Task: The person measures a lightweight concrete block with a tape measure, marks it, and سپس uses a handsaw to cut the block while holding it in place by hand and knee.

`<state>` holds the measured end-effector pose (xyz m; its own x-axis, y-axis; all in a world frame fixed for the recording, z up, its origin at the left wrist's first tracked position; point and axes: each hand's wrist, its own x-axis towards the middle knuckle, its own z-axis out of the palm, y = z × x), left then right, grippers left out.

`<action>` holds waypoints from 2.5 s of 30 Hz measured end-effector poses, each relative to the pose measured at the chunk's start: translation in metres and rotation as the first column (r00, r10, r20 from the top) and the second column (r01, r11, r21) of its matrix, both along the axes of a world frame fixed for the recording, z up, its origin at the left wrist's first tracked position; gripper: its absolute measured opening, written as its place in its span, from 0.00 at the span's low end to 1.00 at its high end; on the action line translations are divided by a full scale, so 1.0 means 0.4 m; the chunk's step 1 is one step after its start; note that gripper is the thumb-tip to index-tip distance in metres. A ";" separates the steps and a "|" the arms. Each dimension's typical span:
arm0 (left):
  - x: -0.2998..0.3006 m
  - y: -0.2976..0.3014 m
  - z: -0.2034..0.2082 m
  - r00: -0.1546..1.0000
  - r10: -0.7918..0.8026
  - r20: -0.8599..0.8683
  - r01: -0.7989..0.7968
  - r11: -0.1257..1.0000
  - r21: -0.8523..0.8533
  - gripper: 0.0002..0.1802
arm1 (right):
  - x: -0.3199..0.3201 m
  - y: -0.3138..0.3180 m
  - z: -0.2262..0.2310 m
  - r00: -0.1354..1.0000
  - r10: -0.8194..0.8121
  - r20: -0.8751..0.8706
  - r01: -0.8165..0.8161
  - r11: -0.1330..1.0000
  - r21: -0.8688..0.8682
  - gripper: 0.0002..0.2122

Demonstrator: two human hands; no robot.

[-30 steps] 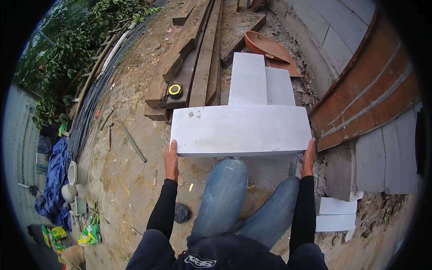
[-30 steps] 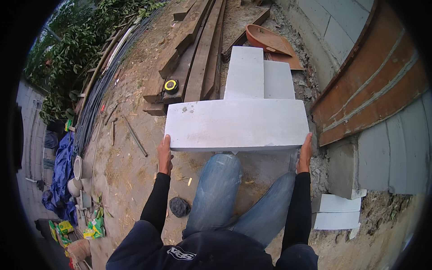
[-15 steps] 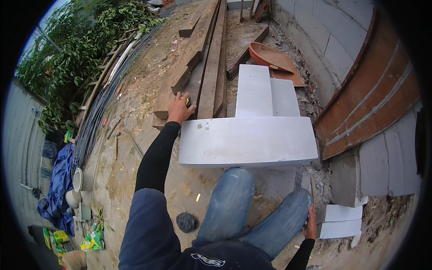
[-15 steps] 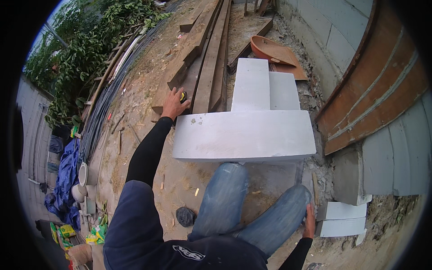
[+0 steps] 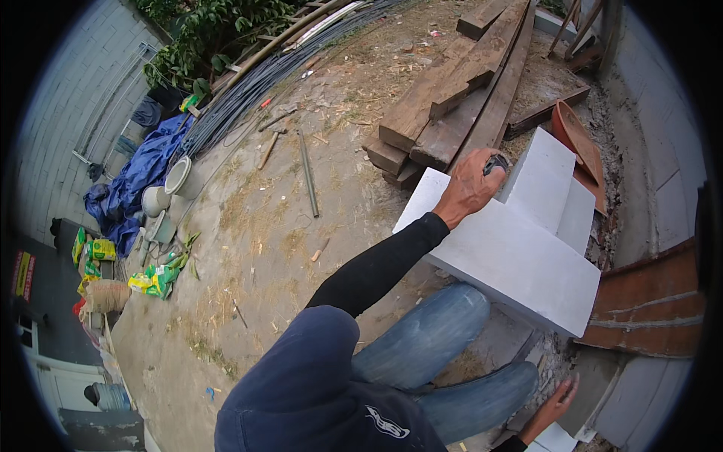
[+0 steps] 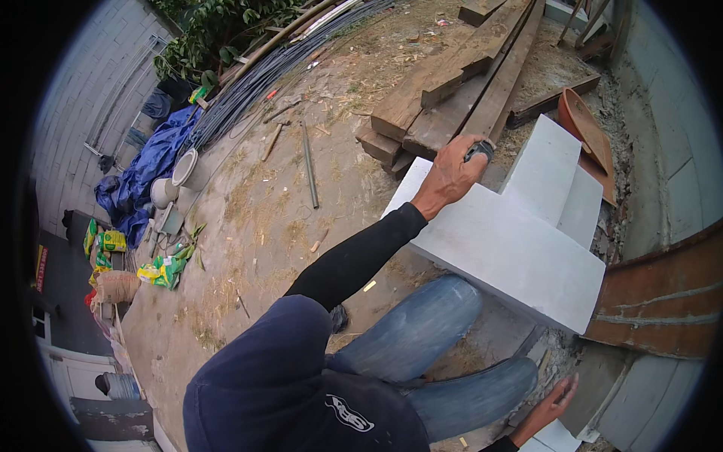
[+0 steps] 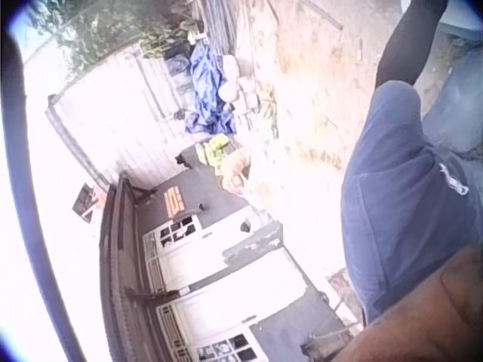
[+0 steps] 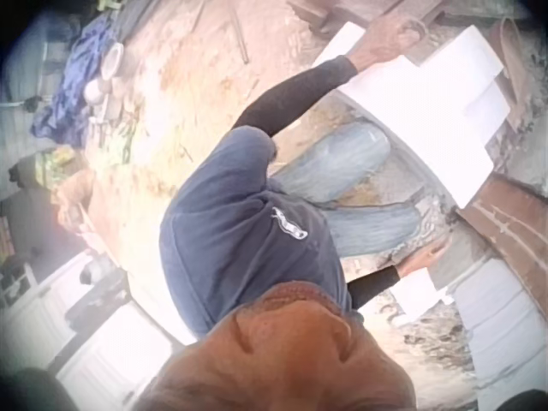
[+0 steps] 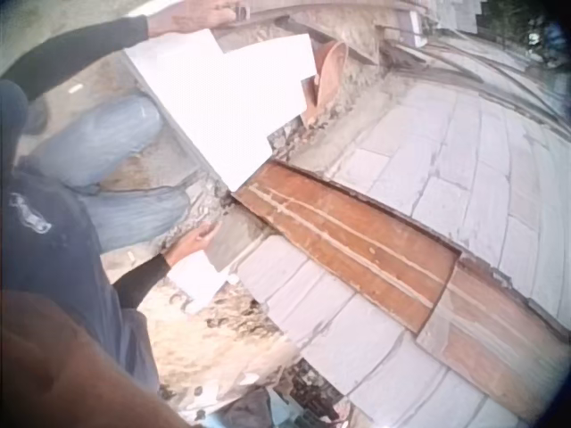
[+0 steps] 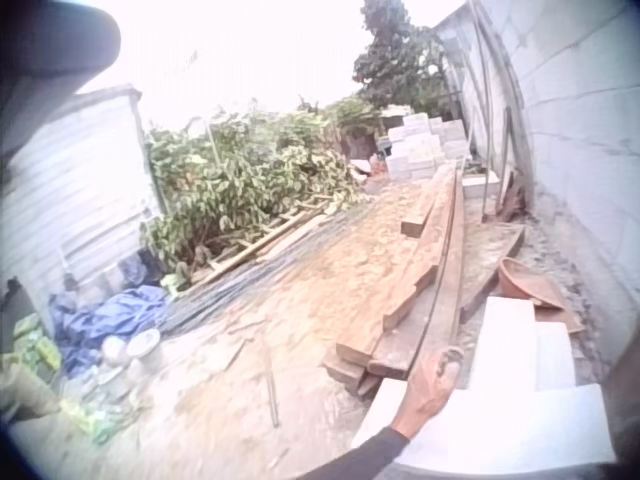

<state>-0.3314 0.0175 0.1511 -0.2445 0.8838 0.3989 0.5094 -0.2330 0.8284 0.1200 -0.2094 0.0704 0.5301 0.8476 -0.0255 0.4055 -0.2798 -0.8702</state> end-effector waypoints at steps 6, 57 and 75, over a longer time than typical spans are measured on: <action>0.307 -0.315 -0.031 0.835 -0.449 0.319 0.515 0.841 -0.164 0.18 | -0.268 0.158 0.152 0.792 0.478 -0.380 -0.493 0.868 0.063 0.25; -0.251 -0.302 -0.030 0.692 -0.509 -0.512 0.027 0.727 -0.686 0.18 | 0.124 -0.464 -0.642 0.974 -0.189 0.121 0.224 0.839 -0.495 0.14; -0.246 -0.317 -0.010 0.674 -0.476 -0.564 -0.042 0.738 -0.674 0.16 | 0.034 -0.547 -0.791 0.695 0.652 0.304 -0.288 0.639 -0.714 0.15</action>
<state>-0.4297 -0.1095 0.1472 0.0916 0.9594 -0.2668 0.9641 -0.0183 0.2651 0.1337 -0.4283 -0.2461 0.1411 0.8767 -0.4598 0.9360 -0.2694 -0.2265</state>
